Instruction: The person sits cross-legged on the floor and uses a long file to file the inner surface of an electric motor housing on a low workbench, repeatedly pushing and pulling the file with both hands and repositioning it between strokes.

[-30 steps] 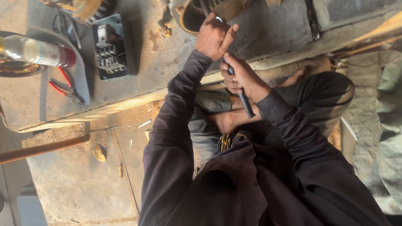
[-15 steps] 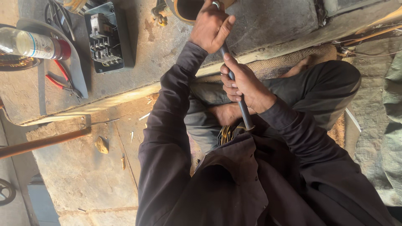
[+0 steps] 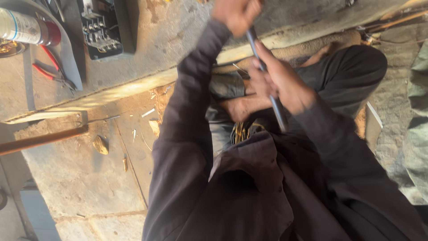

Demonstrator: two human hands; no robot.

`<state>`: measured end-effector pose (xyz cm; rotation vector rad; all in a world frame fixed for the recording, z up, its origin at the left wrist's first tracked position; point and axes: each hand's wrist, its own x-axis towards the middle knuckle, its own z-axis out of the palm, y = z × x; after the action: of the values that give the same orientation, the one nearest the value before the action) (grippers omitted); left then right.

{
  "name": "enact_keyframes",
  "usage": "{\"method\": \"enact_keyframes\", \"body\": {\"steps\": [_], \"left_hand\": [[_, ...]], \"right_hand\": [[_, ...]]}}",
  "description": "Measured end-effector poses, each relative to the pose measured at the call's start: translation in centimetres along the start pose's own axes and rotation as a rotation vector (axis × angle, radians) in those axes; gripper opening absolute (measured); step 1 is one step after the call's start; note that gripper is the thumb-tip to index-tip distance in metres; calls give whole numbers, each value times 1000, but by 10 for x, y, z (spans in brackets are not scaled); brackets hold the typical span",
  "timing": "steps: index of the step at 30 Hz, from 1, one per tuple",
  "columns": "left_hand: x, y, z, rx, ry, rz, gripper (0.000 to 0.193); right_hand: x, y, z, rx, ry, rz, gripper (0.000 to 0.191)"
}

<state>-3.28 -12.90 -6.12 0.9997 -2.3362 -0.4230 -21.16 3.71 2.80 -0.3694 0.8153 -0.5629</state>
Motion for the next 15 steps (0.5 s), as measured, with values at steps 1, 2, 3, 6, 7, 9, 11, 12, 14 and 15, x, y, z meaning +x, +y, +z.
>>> {"method": "enact_keyframes", "body": {"steps": [1, 2, 3, 6, 7, 9, 11, 12, 14, 15], "left_hand": [[-7, 9, 8, 27, 30, 104, 34], [-18, 24, 14, 70, 45, 173, 31], [-27, 49, 24, 95, 63, 240, 27], [-73, 161, 60, -10, 32, 342, 18], [-91, 206, 75, -88, 5, 363, 16], [-127, 289, 103, -262, 1, 299, 17], [-149, 341, 123, -306, -120, 281, 35], [-157, 357, 128, -280, -256, 290, 49], [-170, 371, 123, -367, -154, 292, 49], [-172, 369, 116, -404, -108, 291, 50]], "right_hand": [[-8, 9, -5, 12, 29, 28, 44], [-23, 24, -13, 29, 66, 70, 45], [-40, 41, -21, 4, 77, 73, 49], [-127, 102, -67, -62, 182, 215, 52], [-164, 133, -88, 93, 465, 531, 51], [-247, 197, -143, 127, 162, 327, 45], [-294, 278, -195, -51, 473, 345, 36], [-301, 313, -221, -130, 564, 263, 35], [-313, 365, -243, -214, 647, 72, 39], [-317, 373, -240, -186, 613, 91, 38]]}}
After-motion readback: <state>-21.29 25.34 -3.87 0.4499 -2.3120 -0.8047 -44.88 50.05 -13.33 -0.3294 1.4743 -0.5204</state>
